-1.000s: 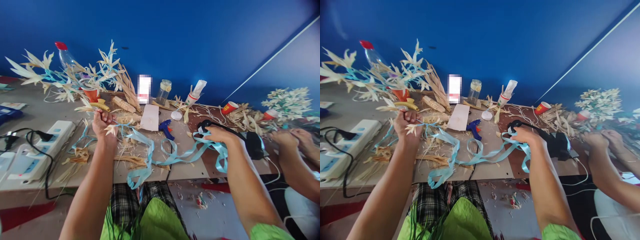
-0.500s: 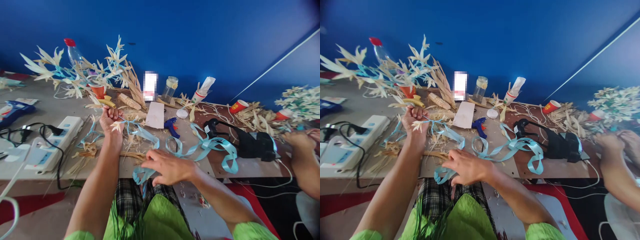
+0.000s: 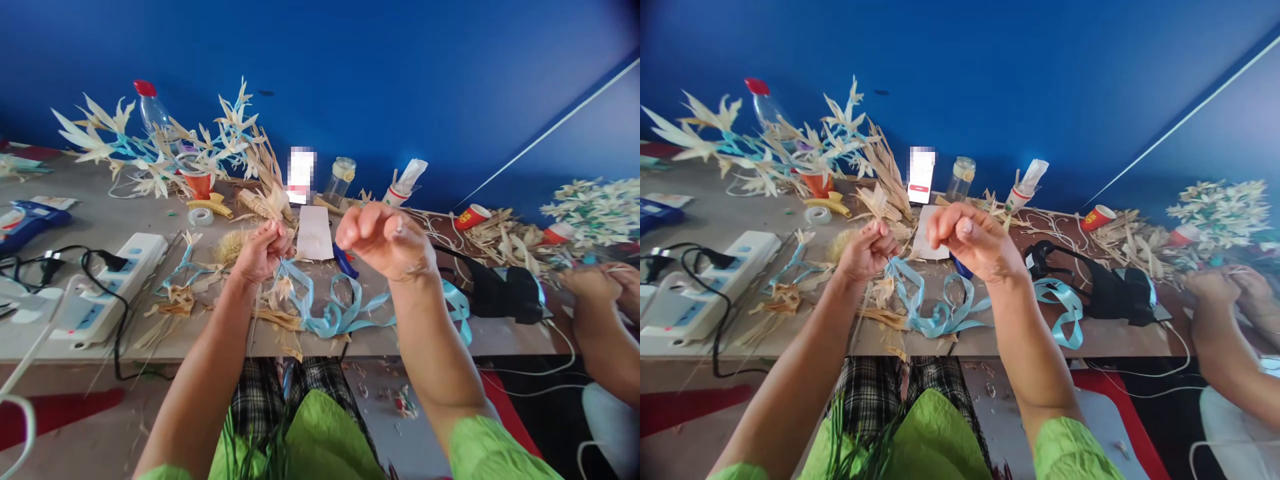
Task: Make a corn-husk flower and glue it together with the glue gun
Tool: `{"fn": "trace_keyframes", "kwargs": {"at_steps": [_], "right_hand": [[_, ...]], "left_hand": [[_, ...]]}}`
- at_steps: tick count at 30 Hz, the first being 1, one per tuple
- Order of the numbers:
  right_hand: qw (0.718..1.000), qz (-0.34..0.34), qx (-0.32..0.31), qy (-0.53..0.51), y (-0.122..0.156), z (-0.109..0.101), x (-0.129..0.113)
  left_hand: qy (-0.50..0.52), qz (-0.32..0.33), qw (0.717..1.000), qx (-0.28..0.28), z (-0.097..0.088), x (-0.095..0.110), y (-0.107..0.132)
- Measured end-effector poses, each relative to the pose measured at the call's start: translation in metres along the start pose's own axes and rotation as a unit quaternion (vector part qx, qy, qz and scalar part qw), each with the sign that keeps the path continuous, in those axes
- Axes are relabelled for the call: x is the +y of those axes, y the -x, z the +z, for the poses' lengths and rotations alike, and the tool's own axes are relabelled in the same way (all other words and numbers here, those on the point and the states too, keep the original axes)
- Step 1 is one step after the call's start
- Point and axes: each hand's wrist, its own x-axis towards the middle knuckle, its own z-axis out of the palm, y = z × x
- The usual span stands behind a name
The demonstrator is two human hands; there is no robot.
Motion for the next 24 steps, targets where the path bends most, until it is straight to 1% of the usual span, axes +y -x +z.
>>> {"fn": "trace_keyframes", "kwargs": {"at_steps": [2,3,4,5,7,9,10,11,12,13,14,15,16,17,18,19,20,22,24], "right_hand": [[0.994,0.035,-0.097,0.042,0.007,0.009,0.010],[0.983,0.054,-0.155,0.082,0.013,0.015,0.017],[0.968,0.072,-0.198,0.138,0.021,0.021,0.025],[0.952,0.083,-0.212,0.206,0.029,0.027,0.033],[0.904,0.121,-0.231,0.340,0.046,0.039,0.048],[0.865,0.131,-0.211,0.435,0.058,0.047,0.061],[0.856,0.131,-0.196,0.461,0.062,0.049,0.066],[0.857,0.128,-0.185,0.464,0.063,0.049,0.069],[0.870,0.125,-0.178,0.443,0.063,0.047,0.071],[0.894,0.124,-0.176,0.394,0.061,0.045,0.071],[0.924,0.126,-0.177,0.316,0.057,0.041,0.070],[0.953,0.130,-0.172,0.215,0.052,0.036,0.068],[0.974,0.132,-0.153,0.103,0.046,0.031,0.065],[0.985,0.124,-0.116,-0.006,0.039,0.025,0.061],[0.987,0.108,-0.067,-0.100,0.032,0.019,0.056],[0.983,0.076,-0.011,-0.169,0.024,0.013,0.050],[0.975,0.038,0.024,-0.217,0.017,0.006,0.044],[0.959,-0.037,0.091,-0.265,0.005,-0.010,0.030],[0.941,-0.094,0.129,-0.297,-0.001,-0.029,0.015]], "left_hand": [[0.017,0.039,0.998,0.042,-0.003,0.004,-0.002],[0.022,0.051,0.996,0.065,-0.006,0.007,-0.004],[0.028,0.065,0.994,0.087,-0.009,0.010,-0.005],[0.035,0.083,0.990,0.108,-0.012,0.014,-0.007],[0.051,0.111,0.983,0.137,-0.016,0.019,-0.009],[0.064,0.120,0.979,0.151,-0.018,0.022,-0.010],[0.069,0.117,0.979,0.153,-0.018,0.022,-0.011],[0.071,0.112,0.979,0.153,-0.017,0.021,-0.011],[0.073,0.107,0.980,0.153,-0.016,0.020,-0.011],[0.073,0.103,0.980,0.152,-0.015,0.019,-0.011],[0.072,0.098,0.981,0.150,-0.014,0.018,-0.011],[0.068,0.094,0.982,0.147,-0.014,0.016,-0.011],[0.062,0.089,0.984,0.143,-0.014,0.015,-0.011],[0.052,0.081,0.986,0.136,-0.015,0.013,-0.012],[0.040,0.074,0.988,0.127,-0.016,0.011,-0.012],[0.026,0.066,0.991,0.116,-0.017,0.009,-0.012],[0.011,0.057,0.993,0.106,-0.019,0.007,-0.013],[-0.012,0.044,0.995,0.093,-0.022,0.004,-0.014],[-0.023,0.040,0.995,0.090,-0.024,0.001,-0.015]]}}
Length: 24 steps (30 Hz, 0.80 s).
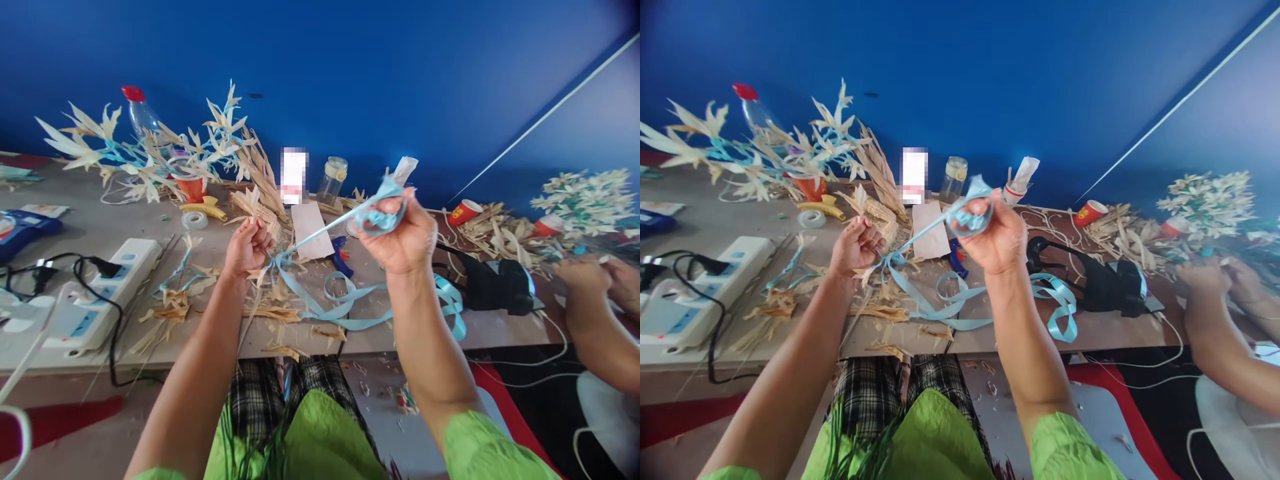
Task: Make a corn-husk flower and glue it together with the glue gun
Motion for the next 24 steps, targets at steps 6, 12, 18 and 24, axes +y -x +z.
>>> {"fn": "trace_keyframes", "kwargs": {"at_steps": [6,12,18,24], "right_hand": [[0.960,-0.096,0.073,-0.251,-0.011,-0.019,-0.059],[0.999,-0.009,0.045,-0.014,-0.003,-0.020,-0.021],[0.993,-0.105,0.013,0.059,-0.005,-0.008,-0.014],[0.996,-0.082,-0.012,-0.025,-0.009,0.001,0.003]], "left_hand": [[-0.032,0.040,0.999,-0.001,0.004,-0.001,-0.002],[-0.032,0.168,0.981,0.090,-0.004,0.001,-0.007],[0.000,0.198,0.973,0.117,-0.019,0.009,-0.010],[-0.106,0.130,0.986,-0.021,-0.002,0.004,-0.001]]}}
